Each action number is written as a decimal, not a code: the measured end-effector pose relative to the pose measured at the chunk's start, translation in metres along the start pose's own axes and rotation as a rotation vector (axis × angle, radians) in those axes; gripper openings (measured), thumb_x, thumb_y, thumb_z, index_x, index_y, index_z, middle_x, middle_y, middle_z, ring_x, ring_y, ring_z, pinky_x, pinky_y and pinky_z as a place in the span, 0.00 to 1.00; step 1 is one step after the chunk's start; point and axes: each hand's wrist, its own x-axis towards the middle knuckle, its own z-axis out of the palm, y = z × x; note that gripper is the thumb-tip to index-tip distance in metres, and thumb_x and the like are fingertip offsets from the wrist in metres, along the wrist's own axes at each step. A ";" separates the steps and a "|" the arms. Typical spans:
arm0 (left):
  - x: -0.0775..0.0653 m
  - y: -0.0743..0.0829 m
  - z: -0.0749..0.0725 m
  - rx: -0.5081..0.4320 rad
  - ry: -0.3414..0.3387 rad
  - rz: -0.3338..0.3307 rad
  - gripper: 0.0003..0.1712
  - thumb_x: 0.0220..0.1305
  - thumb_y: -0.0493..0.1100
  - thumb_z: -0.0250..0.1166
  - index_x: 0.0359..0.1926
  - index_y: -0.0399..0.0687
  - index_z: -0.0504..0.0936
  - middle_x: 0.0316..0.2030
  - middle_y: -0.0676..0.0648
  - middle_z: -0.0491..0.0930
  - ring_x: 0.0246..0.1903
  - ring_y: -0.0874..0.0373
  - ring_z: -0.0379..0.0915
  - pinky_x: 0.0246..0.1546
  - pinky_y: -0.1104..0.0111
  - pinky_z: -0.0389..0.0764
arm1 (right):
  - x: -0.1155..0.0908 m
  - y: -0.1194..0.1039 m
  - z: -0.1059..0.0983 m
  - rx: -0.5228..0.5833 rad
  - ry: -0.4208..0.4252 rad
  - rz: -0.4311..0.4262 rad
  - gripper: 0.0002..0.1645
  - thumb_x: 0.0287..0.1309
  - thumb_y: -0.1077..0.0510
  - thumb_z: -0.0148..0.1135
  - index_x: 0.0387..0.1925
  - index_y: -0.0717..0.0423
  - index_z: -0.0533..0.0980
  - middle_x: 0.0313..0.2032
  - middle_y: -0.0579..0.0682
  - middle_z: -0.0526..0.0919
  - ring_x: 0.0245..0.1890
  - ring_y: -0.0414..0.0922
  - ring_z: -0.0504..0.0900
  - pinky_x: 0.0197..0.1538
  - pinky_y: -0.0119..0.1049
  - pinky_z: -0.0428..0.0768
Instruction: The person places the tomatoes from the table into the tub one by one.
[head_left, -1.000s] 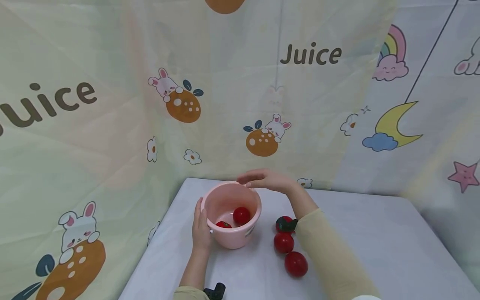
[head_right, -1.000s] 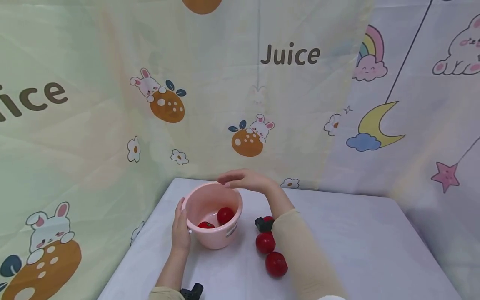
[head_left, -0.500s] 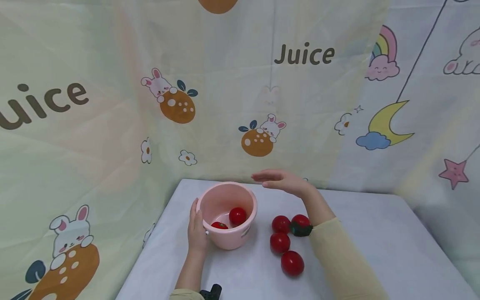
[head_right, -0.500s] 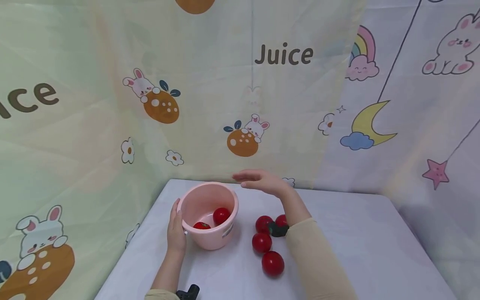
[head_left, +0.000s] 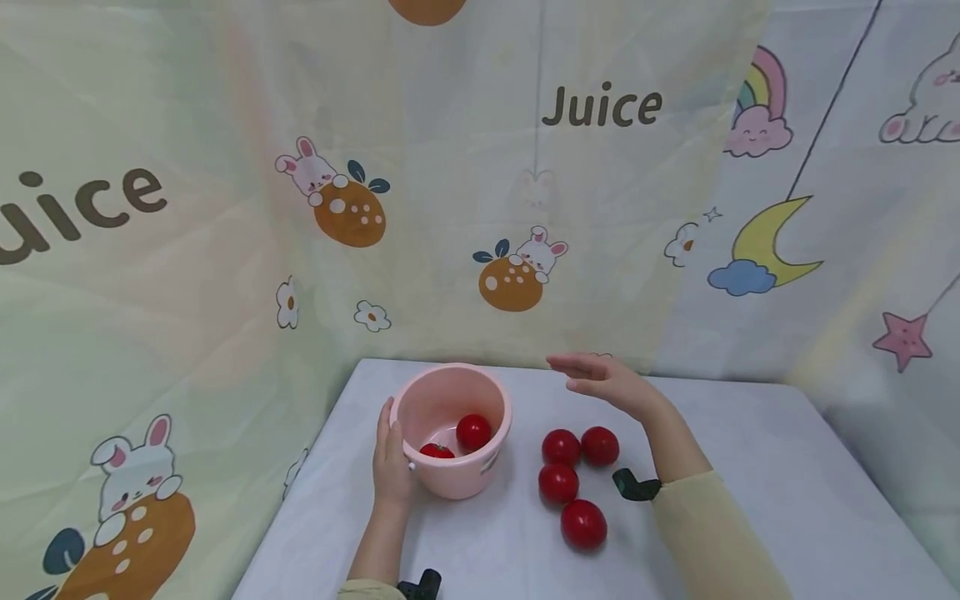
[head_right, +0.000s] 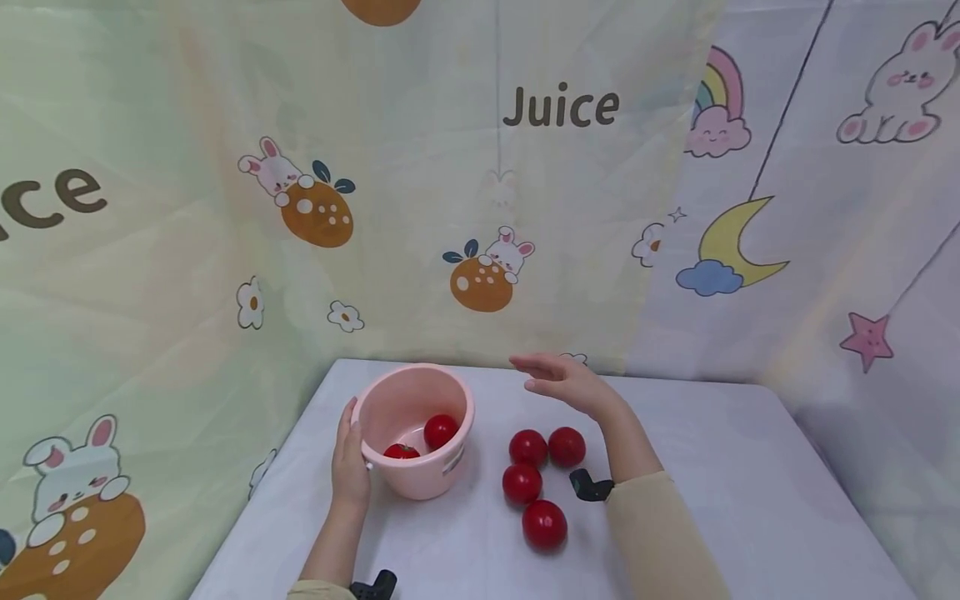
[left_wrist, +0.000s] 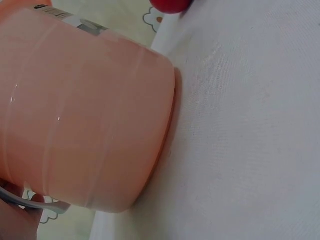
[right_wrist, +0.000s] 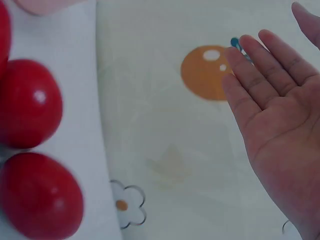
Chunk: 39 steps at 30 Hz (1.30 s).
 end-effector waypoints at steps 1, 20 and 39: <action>0.000 0.000 0.000 0.001 0.003 -0.003 0.27 0.75 0.61 0.46 0.71 0.89 0.52 0.72 0.67 0.59 0.73 0.57 0.56 0.63 0.45 0.72 | -0.004 0.004 0.001 -0.002 0.007 0.021 0.32 0.63 0.44 0.63 0.68 0.36 0.69 0.69 0.46 0.70 0.72 0.53 0.66 0.66 0.56 0.74; -0.001 -0.001 -0.002 -0.015 -0.001 -0.016 0.27 0.75 0.61 0.46 0.70 0.92 0.52 0.72 0.69 0.59 0.73 0.58 0.55 0.64 0.46 0.72 | -0.049 0.110 0.030 -0.056 0.197 0.338 0.43 0.55 0.37 0.67 0.71 0.33 0.64 0.73 0.50 0.63 0.75 0.61 0.56 0.65 0.66 0.69; 0.001 -0.002 0.001 -0.026 -0.006 0.000 0.27 0.74 0.62 0.47 0.70 0.91 0.53 0.71 0.68 0.60 0.72 0.58 0.57 0.63 0.45 0.72 | -0.059 0.144 0.043 -0.070 0.244 0.423 0.50 0.45 0.35 0.74 0.71 0.31 0.63 0.71 0.54 0.64 0.72 0.61 0.58 0.62 0.62 0.74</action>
